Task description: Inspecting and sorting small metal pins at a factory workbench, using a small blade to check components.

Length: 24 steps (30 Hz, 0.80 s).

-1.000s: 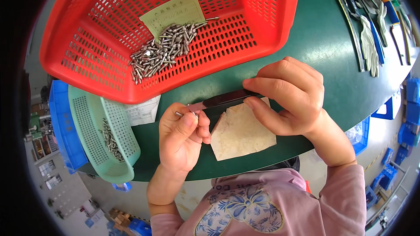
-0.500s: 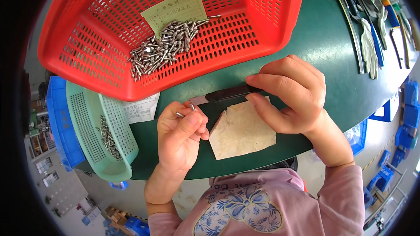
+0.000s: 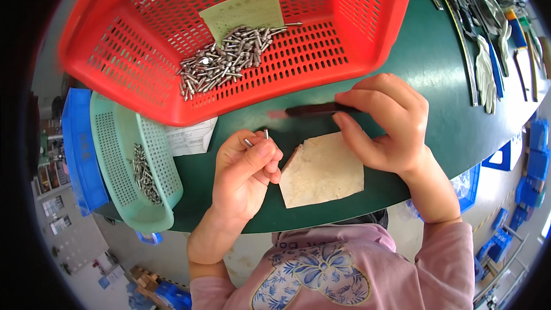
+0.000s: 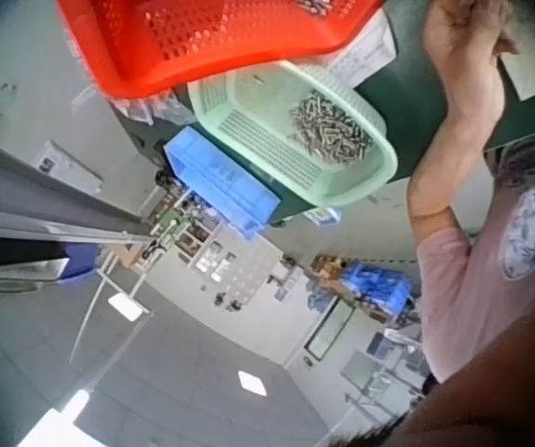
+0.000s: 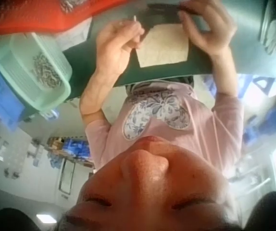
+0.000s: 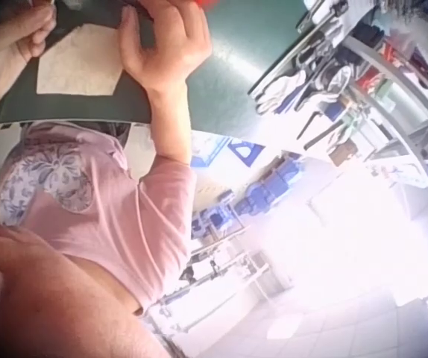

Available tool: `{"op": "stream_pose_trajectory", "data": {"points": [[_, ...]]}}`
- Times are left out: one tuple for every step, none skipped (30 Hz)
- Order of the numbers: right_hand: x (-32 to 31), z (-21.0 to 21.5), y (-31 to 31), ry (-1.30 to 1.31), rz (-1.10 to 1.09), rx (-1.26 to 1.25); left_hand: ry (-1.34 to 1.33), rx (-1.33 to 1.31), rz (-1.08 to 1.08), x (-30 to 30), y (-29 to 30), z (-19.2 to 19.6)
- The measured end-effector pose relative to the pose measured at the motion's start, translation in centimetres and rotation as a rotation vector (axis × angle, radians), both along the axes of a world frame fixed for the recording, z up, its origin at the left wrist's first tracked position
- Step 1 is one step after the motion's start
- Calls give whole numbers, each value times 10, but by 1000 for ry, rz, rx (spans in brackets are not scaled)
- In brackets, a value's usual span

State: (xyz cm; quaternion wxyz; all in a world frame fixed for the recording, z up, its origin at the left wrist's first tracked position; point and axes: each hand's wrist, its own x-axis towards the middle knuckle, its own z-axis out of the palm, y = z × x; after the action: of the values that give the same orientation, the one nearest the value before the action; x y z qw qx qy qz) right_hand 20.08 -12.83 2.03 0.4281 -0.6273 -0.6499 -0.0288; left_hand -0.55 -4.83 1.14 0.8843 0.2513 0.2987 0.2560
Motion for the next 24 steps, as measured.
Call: {"op": "stream_pose_trajectory", "data": {"points": [[-1,-1,1,-1,13,9,-7,26,4,-1,0,1],[0,-2,0,-18,-26,-80,-7,34,15,-4,0,9],[1,-3,-1,-38,-70,-167,76,348,110,-7,3,21],[1,-4,0,-41,-63,-155,161,662,208,-12,6,31],[4,-7,-1,-66,-73,-198,344,989,306,-22,9,38],[6,-8,-3,-85,-82,-244,537,1313,405,-40,12,43],[5,-5,-5,-93,-111,-295,796,1488,529,-61,20,42],[5,-3,-5,-93,-109,-284,1070,1649,662,-85,28,43],[7,0,-5,-133,-116,-317,1165,1470,606,-115,33,46],[7,1,-4,-172,-125,-352,1248,1286,547,-138,37,49],[8,1,-5,-176,-129,-347,1241,1289,551,-147,42,51],[8,1,-5,-158,-159,-352,1414,1193,421,-153,46,53],[8,1,-5,-141,-189,-357,1577,1086,287,-155,47,54],[8,1,-4,-152,-195,-353,1564,1087,293,-152,47,54],[8,1,-1,-134,-188,-317,1599,1304,372,-145,47,55],[6,1,2,-119,-180,-281,1624,1521,457,-137,46,56],[6,2,8,-173,-168,-264,1479,1544,507,-121,44,59],[5,4,17,-220,-115,-265,1350,1618,491,-102,40,65],[-1,8,25,-200,-70,-237,1220,1697,485,-83,31,72],[-4,6,38,-181,-26,-221,1036,1795,439,-62,32,68],[-7,4,54,-185,-13,-175,873,1807,357,-40,33,65],[-12,3,69,-189,15,-120,799,1814,313,-26,35,57],[-16,-2,82,-206,20,-114,772,1846,300,-15,40,48],[-17,-9,94,-204,29,-131,755,1861,309,-6,46,37]]}}
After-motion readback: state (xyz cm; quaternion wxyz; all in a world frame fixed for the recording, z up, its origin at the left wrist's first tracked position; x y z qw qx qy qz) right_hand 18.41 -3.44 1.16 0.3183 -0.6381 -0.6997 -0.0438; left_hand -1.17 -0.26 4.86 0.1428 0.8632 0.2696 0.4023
